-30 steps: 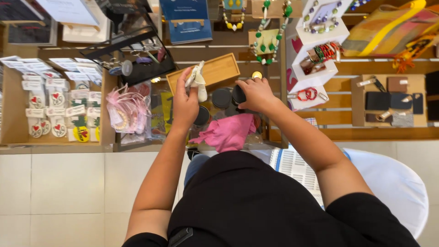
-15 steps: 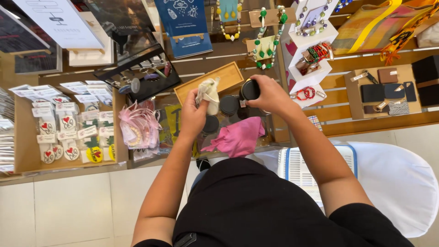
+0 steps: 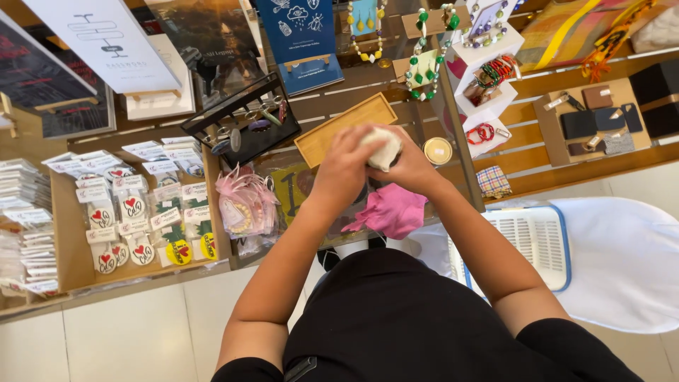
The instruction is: Wiping down small jars and organizing souvenir items on a display shelf.
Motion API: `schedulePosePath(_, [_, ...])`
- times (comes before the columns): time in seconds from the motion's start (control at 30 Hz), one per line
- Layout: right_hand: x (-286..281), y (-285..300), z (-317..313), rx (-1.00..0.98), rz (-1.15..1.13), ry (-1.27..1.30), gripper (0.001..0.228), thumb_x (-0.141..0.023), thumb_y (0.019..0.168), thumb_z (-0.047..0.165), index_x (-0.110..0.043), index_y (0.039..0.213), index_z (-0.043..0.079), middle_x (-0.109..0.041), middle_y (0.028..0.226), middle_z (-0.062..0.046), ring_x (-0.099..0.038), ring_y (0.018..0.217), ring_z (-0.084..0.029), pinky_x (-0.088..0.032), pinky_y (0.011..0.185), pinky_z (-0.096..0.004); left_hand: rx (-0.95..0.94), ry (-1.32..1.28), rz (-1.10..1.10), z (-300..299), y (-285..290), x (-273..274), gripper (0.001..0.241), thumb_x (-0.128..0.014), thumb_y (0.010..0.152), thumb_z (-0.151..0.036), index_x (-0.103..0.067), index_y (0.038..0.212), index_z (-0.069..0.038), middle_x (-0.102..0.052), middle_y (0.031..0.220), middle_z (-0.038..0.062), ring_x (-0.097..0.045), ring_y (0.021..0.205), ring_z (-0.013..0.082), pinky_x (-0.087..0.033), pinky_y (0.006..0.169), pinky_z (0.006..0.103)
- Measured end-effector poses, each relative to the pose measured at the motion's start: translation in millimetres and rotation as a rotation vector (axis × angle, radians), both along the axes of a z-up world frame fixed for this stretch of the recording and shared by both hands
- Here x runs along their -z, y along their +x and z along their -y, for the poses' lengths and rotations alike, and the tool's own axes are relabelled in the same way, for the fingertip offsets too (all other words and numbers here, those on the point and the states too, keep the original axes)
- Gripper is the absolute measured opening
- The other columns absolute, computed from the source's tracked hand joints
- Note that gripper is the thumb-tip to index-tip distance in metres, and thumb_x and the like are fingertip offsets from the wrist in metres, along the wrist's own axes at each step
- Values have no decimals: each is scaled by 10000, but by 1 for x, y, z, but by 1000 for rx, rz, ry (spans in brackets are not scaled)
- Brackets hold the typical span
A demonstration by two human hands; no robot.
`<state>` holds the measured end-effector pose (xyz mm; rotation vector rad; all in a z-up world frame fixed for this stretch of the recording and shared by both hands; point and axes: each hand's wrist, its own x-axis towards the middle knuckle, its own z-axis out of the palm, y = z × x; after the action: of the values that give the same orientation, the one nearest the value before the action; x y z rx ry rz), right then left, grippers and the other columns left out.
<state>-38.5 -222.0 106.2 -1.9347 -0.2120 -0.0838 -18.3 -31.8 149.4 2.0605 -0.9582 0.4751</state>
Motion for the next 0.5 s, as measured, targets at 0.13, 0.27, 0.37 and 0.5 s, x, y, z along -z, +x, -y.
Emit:
schedulePosePath(0.13, [-3,-10,-8,4,-68,-141,950,-979,561,262,-590,1421,156,-617,1311,-122,-567,1290,-289,-429,1097,-427,75,79,-58,-27,8,16,337,-548,896,-2,-735,1076,-217,-630,1230,50,-597,1172,319,-472,1046,426])
schedulePosePath(0.27, [7,-20,-23,136,-313,124,898,-994,608,218,-595,1407,130,-627,1308,-91,-557,1276,-191,-417,1108,-342,-20,-3,-196,-43,10,12,384,-470,965,6,-708,1128,-247,-597,1258,83,-601,1180,361,-473,1035,452])
schedulePosePath(0.37, [20,-21,-27,206,-406,396,846,-966,645,99,-570,1393,86,-605,1260,-69,-588,1161,-160,-512,988,-296,23,-59,-265,-41,6,18,450,-448,989,14,-708,1190,-293,-560,1349,129,-588,1216,419,-466,1054,495])
schedulePosePath(0.5, [17,-24,-32,235,-547,691,700,-855,779,25,-520,1386,122,-556,1266,-8,-696,1015,-165,-663,801,-288,49,-169,-423,-42,1,29,507,-417,995,20,-703,1248,-314,-593,1330,148,-615,1211,428,-485,1053,476])
